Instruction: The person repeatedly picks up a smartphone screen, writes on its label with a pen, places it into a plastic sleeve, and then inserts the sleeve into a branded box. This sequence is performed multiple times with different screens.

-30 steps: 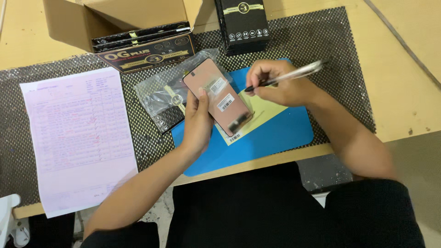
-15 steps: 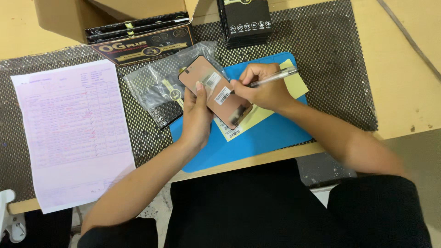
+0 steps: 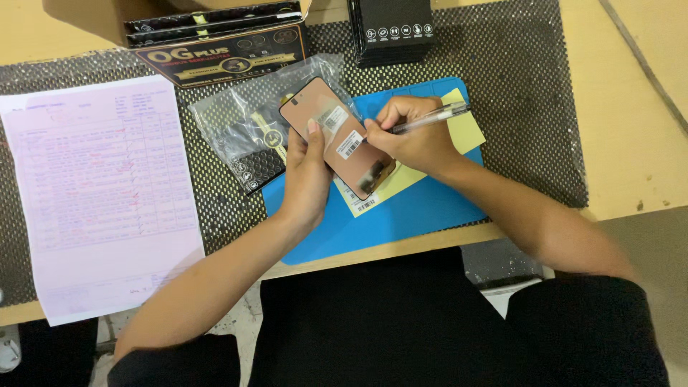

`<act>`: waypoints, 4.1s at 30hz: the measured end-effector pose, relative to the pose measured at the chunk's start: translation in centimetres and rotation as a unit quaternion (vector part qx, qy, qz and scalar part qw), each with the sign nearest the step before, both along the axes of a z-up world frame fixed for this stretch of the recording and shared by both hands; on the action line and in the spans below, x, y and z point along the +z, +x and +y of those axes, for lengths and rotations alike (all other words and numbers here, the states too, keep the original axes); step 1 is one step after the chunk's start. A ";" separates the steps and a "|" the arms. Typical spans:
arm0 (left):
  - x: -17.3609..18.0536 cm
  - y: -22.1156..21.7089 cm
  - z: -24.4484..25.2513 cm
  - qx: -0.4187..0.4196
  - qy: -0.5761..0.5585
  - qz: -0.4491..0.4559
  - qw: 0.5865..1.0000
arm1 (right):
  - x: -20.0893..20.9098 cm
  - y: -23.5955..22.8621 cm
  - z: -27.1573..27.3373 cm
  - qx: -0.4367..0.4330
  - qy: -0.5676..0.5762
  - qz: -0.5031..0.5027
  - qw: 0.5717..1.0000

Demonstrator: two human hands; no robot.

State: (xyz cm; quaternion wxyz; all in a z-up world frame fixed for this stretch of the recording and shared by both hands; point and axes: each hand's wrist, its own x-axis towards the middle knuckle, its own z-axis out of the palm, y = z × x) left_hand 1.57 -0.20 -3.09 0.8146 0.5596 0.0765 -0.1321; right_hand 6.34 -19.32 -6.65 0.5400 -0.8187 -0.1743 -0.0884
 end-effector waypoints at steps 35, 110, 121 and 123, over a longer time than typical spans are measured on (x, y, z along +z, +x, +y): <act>0.9 -0.4 0.0 -0.011 0.023 -0.011 1.000 | 0.6 -0.3 0.6 -0.036 0.032 0.044 0.998; 2.0 1.9 3.5 -0.094 0.449 -0.508 0.729 | 4.1 2.5 -5.2 -0.103 0.305 0.026 0.946; 3.9 0.8 2.9 -0.210 0.384 -0.246 0.865 | 4.8 1.7 -3.7 -0.086 0.288 0.178 0.937; 3.6 1.1 3.0 -0.235 0.398 -0.176 0.869 | 4.9 1.3 -3.3 -0.074 0.234 0.172 0.954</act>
